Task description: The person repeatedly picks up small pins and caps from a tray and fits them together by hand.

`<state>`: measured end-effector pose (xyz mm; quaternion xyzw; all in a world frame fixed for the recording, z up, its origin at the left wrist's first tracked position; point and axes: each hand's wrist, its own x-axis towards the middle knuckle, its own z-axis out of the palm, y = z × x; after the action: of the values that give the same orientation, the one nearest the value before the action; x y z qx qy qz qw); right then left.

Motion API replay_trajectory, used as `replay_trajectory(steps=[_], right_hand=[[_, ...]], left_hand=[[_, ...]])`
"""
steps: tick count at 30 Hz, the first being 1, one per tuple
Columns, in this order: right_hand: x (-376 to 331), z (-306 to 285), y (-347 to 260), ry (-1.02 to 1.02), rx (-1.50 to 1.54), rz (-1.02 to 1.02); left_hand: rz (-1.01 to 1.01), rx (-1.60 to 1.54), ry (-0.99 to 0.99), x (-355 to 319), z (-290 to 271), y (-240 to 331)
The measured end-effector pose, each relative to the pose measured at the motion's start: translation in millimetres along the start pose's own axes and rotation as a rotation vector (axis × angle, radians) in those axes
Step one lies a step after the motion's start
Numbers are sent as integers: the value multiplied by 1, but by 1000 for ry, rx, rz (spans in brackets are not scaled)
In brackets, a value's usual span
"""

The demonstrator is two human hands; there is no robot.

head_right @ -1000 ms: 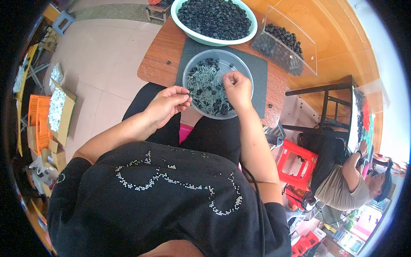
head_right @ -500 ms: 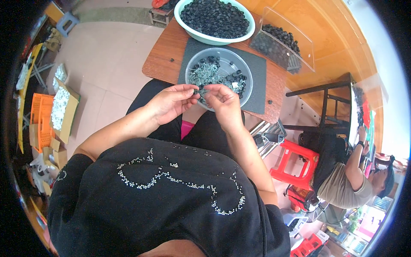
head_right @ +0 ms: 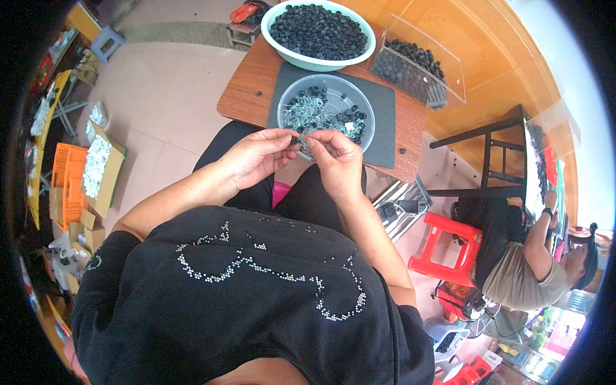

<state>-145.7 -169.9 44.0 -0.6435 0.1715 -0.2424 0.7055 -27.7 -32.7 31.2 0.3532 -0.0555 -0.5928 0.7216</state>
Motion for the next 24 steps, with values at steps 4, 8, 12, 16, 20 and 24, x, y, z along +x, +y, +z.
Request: replay_trajectory(steps=[4, 8, 12, 16, 20, 24], right_hand=[[-1, 2, 1, 3, -11, -76], [0, 1, 10, -21, -61, -112], [1, -2, 15, 22, -142, -149], [-4, 2, 2, -9, -467, -236], [-1, 3, 7, -17, -562, -410], [-3, 9, 9, -16, -602, -481]], left_hand=[[5, -3, -1, -2, 5, -1], [-2, -9, -18, -2, 8, -2], [-5, -9, -7, -4, 11, -1], [4, 4, -8, 1, 5, -5], [39, 38, -13, 3, 1, -7], [14, -7, 27, 5, -5, -9]])
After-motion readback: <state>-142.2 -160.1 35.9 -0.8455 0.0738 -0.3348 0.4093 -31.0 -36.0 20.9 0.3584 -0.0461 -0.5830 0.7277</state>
